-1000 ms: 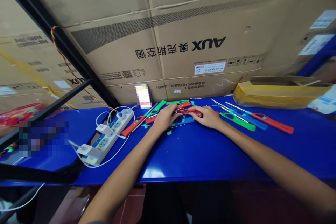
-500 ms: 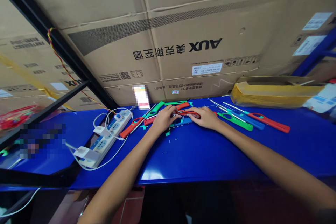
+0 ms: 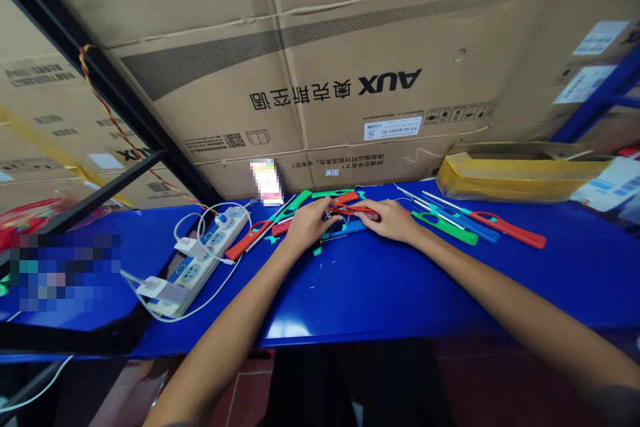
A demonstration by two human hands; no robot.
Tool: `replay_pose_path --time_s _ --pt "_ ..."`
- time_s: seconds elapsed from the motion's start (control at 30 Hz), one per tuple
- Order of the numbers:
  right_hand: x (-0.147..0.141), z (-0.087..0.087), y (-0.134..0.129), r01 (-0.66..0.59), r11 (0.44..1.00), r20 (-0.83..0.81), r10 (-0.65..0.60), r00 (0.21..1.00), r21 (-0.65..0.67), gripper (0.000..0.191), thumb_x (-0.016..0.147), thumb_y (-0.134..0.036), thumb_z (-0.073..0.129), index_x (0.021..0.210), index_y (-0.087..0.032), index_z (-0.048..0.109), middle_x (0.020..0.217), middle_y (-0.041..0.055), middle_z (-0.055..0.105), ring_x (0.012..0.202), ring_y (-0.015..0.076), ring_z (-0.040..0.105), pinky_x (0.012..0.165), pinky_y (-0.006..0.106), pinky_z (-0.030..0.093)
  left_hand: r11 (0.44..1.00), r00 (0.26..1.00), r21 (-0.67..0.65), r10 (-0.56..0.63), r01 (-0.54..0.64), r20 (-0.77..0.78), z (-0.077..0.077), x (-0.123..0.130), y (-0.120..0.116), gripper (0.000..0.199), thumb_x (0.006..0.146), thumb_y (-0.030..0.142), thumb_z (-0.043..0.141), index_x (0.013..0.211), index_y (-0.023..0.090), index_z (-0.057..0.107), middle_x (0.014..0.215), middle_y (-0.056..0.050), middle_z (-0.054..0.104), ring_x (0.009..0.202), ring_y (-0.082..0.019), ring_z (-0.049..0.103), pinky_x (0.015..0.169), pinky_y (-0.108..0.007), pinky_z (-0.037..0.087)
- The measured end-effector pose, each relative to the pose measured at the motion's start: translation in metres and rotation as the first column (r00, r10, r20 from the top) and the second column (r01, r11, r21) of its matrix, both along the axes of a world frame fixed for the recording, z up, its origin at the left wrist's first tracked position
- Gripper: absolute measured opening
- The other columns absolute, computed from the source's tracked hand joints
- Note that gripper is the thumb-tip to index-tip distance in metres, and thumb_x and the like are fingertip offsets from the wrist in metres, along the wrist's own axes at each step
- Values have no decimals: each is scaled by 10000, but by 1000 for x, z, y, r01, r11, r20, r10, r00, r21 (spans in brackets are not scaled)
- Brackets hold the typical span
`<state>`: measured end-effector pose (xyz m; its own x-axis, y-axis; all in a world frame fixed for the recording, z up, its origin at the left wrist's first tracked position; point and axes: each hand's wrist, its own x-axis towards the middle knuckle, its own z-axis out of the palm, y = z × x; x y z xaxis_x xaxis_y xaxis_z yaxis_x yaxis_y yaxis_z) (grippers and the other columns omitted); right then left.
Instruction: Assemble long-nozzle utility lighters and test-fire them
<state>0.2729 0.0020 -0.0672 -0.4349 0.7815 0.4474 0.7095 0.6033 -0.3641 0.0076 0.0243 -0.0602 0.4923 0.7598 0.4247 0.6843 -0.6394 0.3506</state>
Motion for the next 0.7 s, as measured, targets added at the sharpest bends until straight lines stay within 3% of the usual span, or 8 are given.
replay_pose_path --time_s 0.27,0.5,0.7 --pt "1 -6 3 -35 999 9 35 999 14 335 1029 -318 567 1319 -263 726 899 24 829 728 221 732 698 317 442 995 995 -19 -100 100 21 -6 1 1 199 946 243 812 1038 224 637 881 13 725 749 -175 680 650 -264 445" --pt "2 -8 5 -44 999 9 44 999 7 357 1035 -324 551 1345 -252 712 942 30 835 750 224 742 710 321 453 984 986 76 -160 162 -42 -1 -2 0 143 1028 338 720 1024 201 678 937 -37 720 861 -202 695 732 -275 474" --pt "2 -12 7 -44 999 10 44 999 -7 348 1018 -322 572 1331 -269 714 959 20 837 769 218 741 724 320 460 985 990 107 -134 138 -48 -2 0 -1 155 1104 307 575 1059 194 670 981 -61 709 889 -211 683 777 -296 494"
